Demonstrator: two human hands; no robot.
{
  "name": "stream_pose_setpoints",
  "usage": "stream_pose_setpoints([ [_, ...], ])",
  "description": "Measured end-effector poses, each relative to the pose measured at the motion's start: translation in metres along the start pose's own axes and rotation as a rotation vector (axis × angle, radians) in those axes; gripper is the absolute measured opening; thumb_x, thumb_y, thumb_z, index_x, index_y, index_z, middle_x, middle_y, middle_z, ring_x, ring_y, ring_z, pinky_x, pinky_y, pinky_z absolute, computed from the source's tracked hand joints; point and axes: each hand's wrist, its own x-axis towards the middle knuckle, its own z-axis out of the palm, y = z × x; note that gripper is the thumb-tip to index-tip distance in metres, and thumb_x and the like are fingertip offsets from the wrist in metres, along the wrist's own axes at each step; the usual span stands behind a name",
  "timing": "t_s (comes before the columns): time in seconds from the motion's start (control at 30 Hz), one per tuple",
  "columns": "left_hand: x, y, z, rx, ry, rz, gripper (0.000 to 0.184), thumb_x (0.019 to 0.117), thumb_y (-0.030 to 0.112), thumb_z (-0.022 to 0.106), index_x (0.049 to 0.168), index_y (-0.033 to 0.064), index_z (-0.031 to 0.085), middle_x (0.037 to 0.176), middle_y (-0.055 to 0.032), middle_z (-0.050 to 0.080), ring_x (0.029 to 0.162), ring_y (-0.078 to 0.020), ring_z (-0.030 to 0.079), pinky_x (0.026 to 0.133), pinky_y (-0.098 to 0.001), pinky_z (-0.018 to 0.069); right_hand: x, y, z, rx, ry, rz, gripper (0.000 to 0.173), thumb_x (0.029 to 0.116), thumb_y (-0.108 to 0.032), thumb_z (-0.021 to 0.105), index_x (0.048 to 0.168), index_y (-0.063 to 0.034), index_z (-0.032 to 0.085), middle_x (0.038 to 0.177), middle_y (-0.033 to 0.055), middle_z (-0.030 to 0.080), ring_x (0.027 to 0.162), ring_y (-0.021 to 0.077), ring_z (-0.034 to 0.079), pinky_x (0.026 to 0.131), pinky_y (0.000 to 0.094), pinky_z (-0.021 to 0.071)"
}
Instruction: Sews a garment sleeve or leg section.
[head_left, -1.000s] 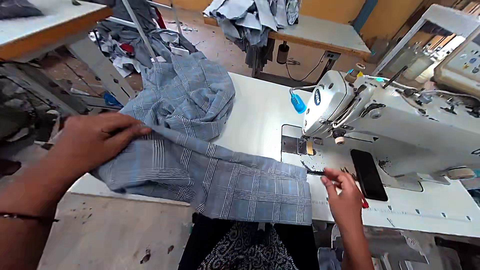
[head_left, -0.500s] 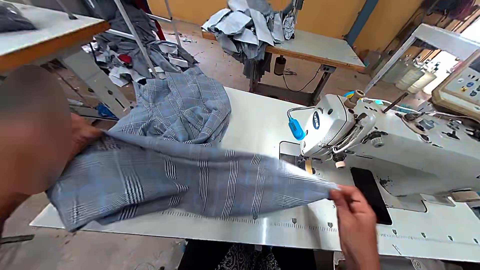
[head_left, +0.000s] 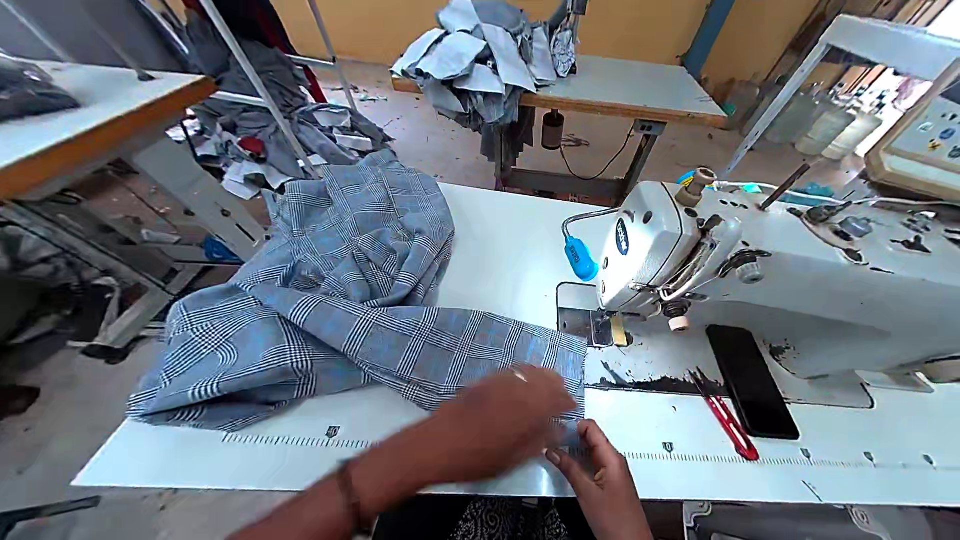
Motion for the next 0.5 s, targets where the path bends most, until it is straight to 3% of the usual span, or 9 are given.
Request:
stream_pose_setpoints([
  [0.07, 0.032, 0.005, 0.037, -0.162, -0.096, 0.225, 0.038, 0.1083, 0.024, 0.046, 0.127, -0.0026, 0.065, 0.118, -0.0204, 0.071, 0.121, -0.0351, 0.065, 0.11, -0.0482, 0.0462, -0.005, -0.006, 0.0, -0.03, 0.059, -0.026, 0.023, 0.0862, -0.004, 0.066, 0.105, 0.0084, 0.07, 0.095, 0.0132, 0.074, 0.093, 0.0183, 0.07, 0.09, 0.0441, 0.0528],
  [0.13, 0.047, -0.006, 0.051, -0.266, -0.131, 0.289, 0.042, 0.1073, 0.028, 0.048, 0.125, -0.007, 0.065, 0.106, -0.0235, 0.073, 0.111, -0.0395, 0.069, 0.106, -0.0504, 0.0482, -0.009, -0.008, -0.001, -0.002, 0.084, -0.037, 0.017, 0.0846, -0.002, 0.066, 0.097, 0.0069, 0.074, 0.094, 0.0125, 0.075, 0.095, 0.0174, 0.071, 0.096, 0.0434, 0.0504],
  [0.2, 0.049, -0.019, 0.054, -0.303, -0.105, 0.321, 0.04, 0.1058, 0.028, 0.05, 0.109, -0.0065, 0.071, 0.089, -0.0199, 0.072, 0.092, -0.0345, 0.07, 0.087, -0.0446, 0.0542, -0.012, -0.007, -0.003, -0.007, 0.057, -0.05, 0.018, 0.0882, -0.006, 0.069, 0.099, 0.0076, 0.074, 0.097, 0.0144, 0.076, 0.098, 0.0209, 0.071, 0.099, 0.0487, 0.0475],
  [0.27, 0.046, -0.028, 0.048, -0.318, -0.095, 0.349, 0.041, 0.1061, 0.026, 0.05, 0.087, -0.0053, 0.069, 0.072, -0.0158, 0.063, 0.073, -0.0276, 0.063, 0.07, -0.0366, 0.05, -0.013, -0.002, -0.001, -0.013, 0.034, -0.091, 0.019, 0.0899, -0.009, 0.07, 0.099, 0.0063, 0.073, 0.096, 0.0124, 0.076, 0.096, 0.0192, 0.071, 0.098, 0.0548, 0.0422],
  [0.33, 0.045, -0.03, 0.038, -0.278, -0.074, 0.359, 0.044, 0.1048, 0.022, 0.052, 0.068, -0.0024, 0.059, 0.057, -0.0117, 0.051, 0.057, -0.0224, 0.054, 0.056, -0.0322, 0.0426, -0.01, 0.005, 0.004, 0.002, 0.025, -0.116, 0.021, 0.0917, -0.013, 0.069, 0.103, 0.0043, 0.073, 0.098, 0.0098, 0.076, 0.097, 0.0168, 0.07, 0.096, 0.0579, 0.0404],
  [0.43, 0.054, -0.026, 0.01, -0.103, -0.112, 0.351, 0.049, 0.1048, 0.025, 0.051, 0.062, 0.0017, 0.056, 0.052, -0.0069, 0.048, 0.049, -0.0174, 0.051, 0.049, -0.0307, 0.0378, 0.001, 0.008, 0.011, 0.005, 0.014, -0.131, 0.026, 0.0924, -0.016, 0.068, 0.109, 0.003, 0.073, 0.101, 0.0092, 0.076, 0.1, 0.0184, 0.071, 0.095, 0.061, 0.0417],
  [0.5, 0.067, -0.023, -0.007, 0.094, -0.161, 0.367, 0.048, 0.1034, 0.027, 0.051, 0.062, 0.0048, 0.058, 0.051, -0.0046, 0.05, 0.048, -0.0175, 0.053, 0.047, -0.0326, 0.0384, 0.007, 0.005, 0.012, -0.02, 0.013, -0.131, 0.023, 0.0931, -0.016, 0.067, 0.105, 0.0024, 0.073, 0.095, 0.0099, 0.075, 0.093, 0.0204, 0.071, 0.09, 0.06, 0.0429],
])
